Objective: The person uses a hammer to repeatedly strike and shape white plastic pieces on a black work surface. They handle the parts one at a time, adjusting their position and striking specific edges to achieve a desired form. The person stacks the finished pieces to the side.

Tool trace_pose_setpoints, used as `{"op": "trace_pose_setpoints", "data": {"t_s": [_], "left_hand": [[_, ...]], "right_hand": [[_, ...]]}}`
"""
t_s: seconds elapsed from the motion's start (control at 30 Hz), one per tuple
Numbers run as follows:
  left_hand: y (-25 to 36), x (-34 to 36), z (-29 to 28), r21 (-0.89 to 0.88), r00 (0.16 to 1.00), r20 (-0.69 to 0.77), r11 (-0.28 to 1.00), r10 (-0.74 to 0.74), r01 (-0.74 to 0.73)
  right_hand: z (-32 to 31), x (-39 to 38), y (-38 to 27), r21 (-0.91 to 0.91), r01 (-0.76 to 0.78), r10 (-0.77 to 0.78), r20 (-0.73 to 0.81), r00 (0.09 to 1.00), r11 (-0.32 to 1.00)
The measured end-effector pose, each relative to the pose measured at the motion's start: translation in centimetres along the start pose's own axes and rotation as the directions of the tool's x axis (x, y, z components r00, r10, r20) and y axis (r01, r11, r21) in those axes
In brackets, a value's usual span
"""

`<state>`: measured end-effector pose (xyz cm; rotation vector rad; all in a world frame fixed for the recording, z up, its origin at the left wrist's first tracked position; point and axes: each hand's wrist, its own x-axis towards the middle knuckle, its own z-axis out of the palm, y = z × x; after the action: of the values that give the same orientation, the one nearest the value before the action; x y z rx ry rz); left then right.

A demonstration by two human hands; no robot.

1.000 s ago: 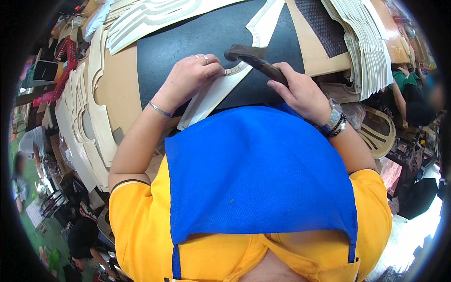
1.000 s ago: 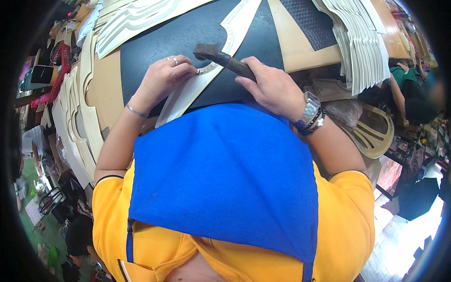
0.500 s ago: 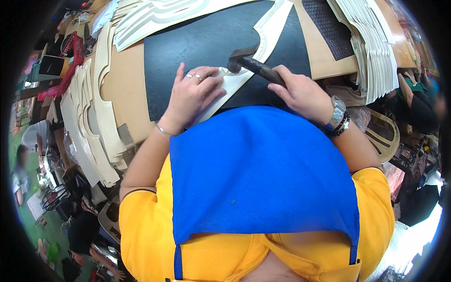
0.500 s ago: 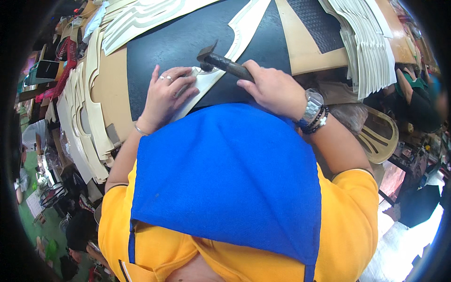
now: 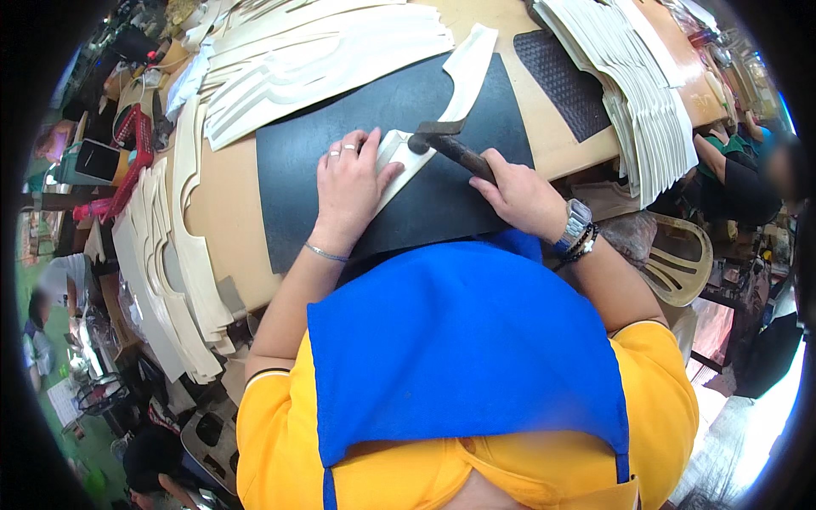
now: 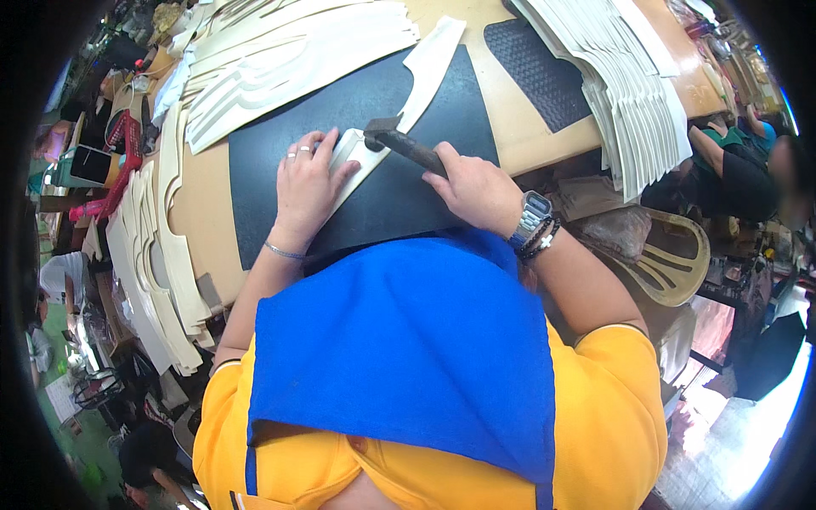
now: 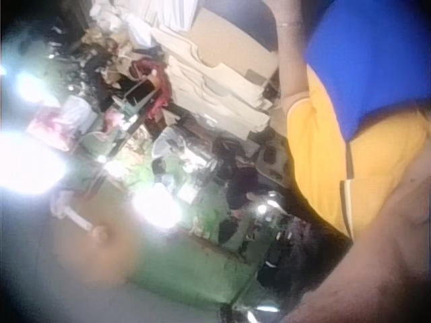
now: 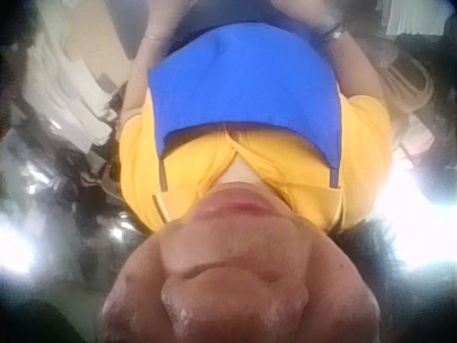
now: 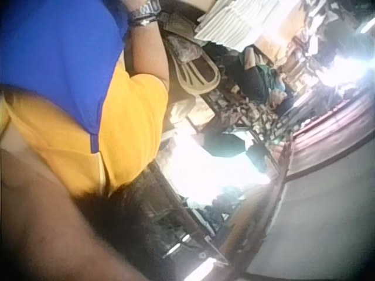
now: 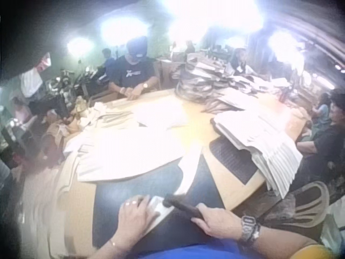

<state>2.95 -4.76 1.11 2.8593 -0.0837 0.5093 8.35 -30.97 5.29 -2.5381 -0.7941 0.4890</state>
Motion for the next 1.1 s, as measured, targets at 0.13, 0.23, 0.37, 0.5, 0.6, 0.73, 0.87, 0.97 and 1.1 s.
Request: {"op": "trace_pose_setpoints", "data": {"t_s": [0.13,0.23,0.37,0.5,0.6,0.73,0.87,0.97,1.1], "left_hand": [[0.2,0.6,-0.3,-0.172,0.995,0.088,0.984,-0.036,0.051],[0.1,0.6,0.3,-0.414,0.994,0.047,0.904,-0.095,0.106],[0.1,0.6,0.3,-0.508,0.988,0.101,0.847,-0.121,0.156],[0.8,0.4,0.2,-0.239,0.998,0.07,0.971,0.005,0.012],[1.0,0.1,0.0,-0.185,0.995,0.098,0.983,0.019,-0.001],[0.1,0.3,-0.8,-0.32,0.973,0.226,0.941,-0.039,0.112],[-0.1,-0.2,-1.2,-0.351,0.984,0.175,0.932,-0.025,0.086],[-1.1,0.1,-1.8,-0.455,0.959,0.281,0.873,-0.046,0.175],[-0.8,-0.4,-2.8,-0.448,0.927,0.345,0.842,-0.147,0.3]], "right_hand": [[0.1,-0.3,-0.1,0.005,-0.045,0.045,-0.018,0.999,0.999],[0.0,-0.5,-0.4,0.022,-0.071,0.071,-0.02,0.997,0.997],[0.2,-0.5,-0.5,0.018,-0.053,0.054,-0.048,0.997,0.998],[-0.3,0.0,-0.4,0.038,0.043,-0.04,-0.079,0.996,0.998],[-0.7,1.2,-1.6,0.115,0.201,-0.163,-0.275,0.947,0.973],[-0.6,3.2,-1.4,0.054,0.029,-0.025,-0.069,0.997,0.998],[-0.6,3.9,-0.7,0.253,0.177,-0.135,-0.175,0.975,0.951],[-0.6,3.9,-0.5,0.057,0.061,-0.059,-0.035,0.998,0.996],[-0.6,3.4,-0.8,0.159,0.194,-0.175,-0.128,0.976,0.968]]}}
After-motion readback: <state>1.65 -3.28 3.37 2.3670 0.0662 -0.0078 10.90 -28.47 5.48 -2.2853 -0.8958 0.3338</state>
